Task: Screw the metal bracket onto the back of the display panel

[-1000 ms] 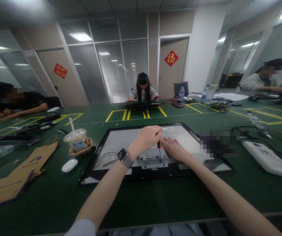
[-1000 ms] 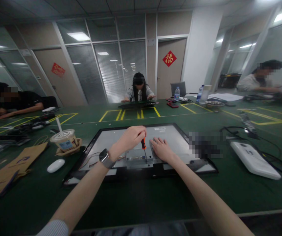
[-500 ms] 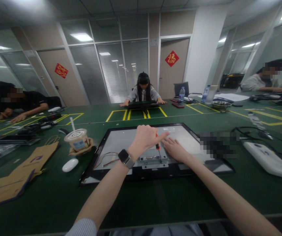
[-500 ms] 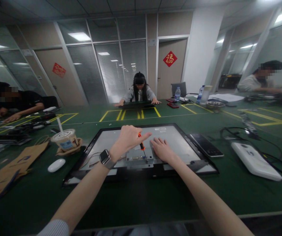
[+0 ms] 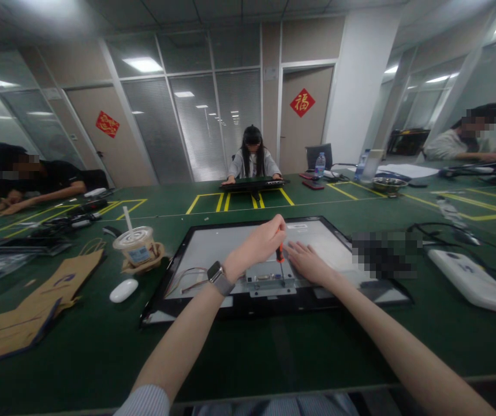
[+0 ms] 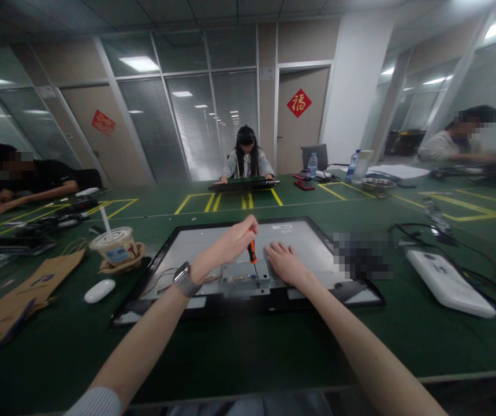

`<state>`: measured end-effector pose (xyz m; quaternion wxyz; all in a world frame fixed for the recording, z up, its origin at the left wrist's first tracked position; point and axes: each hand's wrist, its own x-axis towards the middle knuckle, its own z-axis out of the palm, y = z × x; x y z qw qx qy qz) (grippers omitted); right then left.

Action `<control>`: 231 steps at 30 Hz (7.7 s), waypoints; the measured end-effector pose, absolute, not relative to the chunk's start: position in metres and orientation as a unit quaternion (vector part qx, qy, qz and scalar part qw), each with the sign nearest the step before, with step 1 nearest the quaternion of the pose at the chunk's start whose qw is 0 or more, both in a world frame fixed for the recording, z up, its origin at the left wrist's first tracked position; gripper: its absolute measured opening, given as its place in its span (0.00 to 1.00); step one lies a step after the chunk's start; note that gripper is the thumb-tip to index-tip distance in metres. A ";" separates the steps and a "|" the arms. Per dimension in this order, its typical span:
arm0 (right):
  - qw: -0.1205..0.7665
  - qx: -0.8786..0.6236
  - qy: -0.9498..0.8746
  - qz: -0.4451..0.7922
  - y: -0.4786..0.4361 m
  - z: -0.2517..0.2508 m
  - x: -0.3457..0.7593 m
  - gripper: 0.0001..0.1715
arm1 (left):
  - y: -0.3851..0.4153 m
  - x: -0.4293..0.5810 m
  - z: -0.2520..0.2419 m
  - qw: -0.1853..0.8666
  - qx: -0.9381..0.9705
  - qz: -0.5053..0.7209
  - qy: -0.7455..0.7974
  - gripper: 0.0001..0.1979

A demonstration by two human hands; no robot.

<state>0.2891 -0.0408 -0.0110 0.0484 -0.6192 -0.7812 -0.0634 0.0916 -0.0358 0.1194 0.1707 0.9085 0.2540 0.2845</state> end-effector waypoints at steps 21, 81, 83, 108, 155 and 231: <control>0.054 -0.611 -0.789 -0.050 -0.042 -0.008 0.288 0.27 | -0.031 0.099 0.121 0.467 0.816 0.299 0.166 0.11; 0.061 -0.602 -0.796 -0.034 -0.045 -0.002 0.287 0.24 | -0.025 0.095 0.115 0.588 0.766 0.251 0.070 0.15; 0.054 -0.609 -0.790 -0.037 -0.045 -0.003 0.286 0.25 | -0.026 0.094 0.118 0.558 0.788 0.250 0.070 0.15; 0.053 -0.599 -0.797 -0.058 -0.041 -0.011 0.290 0.24 | -0.036 0.095 0.124 0.405 0.853 0.288 0.157 0.16; 0.048 -0.606 -0.791 -0.066 -0.038 -0.016 0.293 0.28 | -0.045 0.087 0.128 -0.092 0.899 0.210 0.373 0.29; 0.046 -0.605 -0.792 -0.073 -0.041 -0.011 0.289 0.26 | -0.051 0.091 0.133 0.012 0.931 0.200 0.304 0.25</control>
